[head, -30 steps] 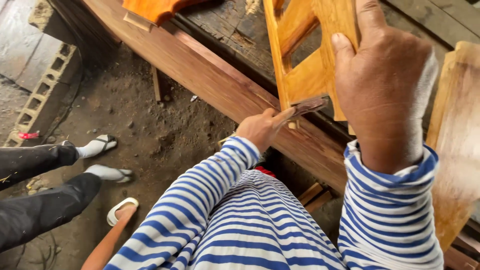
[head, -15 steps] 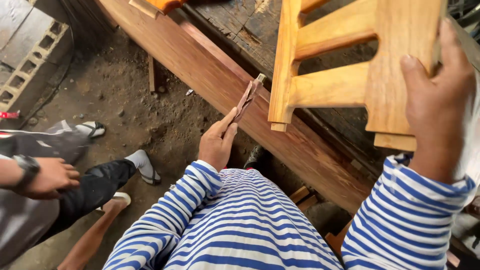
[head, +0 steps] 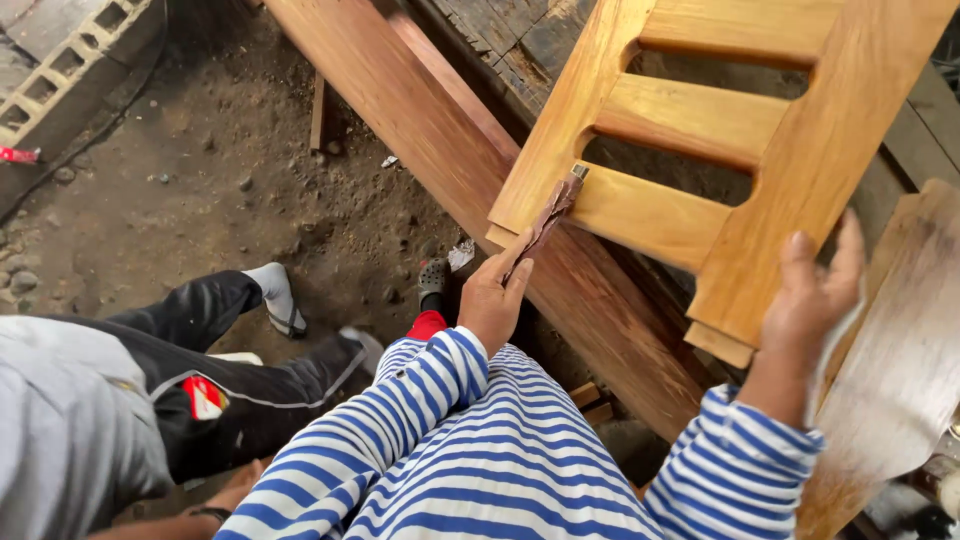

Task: Sanding wooden furniture components with sandpaper to smooth the surfaces and edges.

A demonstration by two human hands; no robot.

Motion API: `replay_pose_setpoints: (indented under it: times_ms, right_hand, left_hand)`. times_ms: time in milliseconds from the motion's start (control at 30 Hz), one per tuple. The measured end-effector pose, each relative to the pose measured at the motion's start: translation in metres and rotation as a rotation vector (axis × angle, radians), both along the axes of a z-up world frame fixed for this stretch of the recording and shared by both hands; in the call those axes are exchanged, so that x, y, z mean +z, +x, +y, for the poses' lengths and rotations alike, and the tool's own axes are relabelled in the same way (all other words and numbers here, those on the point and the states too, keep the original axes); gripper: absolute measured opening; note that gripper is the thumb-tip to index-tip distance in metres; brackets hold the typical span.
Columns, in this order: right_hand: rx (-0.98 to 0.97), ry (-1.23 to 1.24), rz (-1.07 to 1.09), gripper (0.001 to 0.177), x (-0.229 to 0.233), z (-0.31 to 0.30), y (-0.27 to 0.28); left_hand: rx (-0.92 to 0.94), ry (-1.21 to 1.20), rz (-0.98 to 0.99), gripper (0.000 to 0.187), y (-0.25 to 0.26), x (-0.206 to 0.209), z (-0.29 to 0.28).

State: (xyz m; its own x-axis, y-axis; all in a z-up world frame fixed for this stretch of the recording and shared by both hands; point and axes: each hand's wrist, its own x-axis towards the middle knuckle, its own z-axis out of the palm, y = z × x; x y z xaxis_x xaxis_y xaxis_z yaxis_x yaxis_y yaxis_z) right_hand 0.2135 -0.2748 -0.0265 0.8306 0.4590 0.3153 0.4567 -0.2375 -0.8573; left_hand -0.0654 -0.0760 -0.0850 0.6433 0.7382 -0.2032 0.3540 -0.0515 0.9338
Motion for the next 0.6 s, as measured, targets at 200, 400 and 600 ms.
replay_pose_setpoints:
  times_ms: [200, 400, 600]
  right_hand:
    - [-0.15, 0.103, 0.266, 0.044, -0.035, 0.015, -0.038]
    - [-0.197, 0.012, 0.44, 0.038, -0.023, 0.048, -0.084]
    - [-0.145, -0.062, 0.588, 0.041, -0.017, 0.052, -0.099]
  left_hand:
    - [0.14, 0.139, -0.014, 0.043, 0.007, -0.03, -0.012]
    - [-0.137, 0.376, -0.124, 0.051, 0.011, -0.014, -0.052]
    - [0.12, 0.613, -0.057, 0.049, 0.008, -0.071, 0.014]
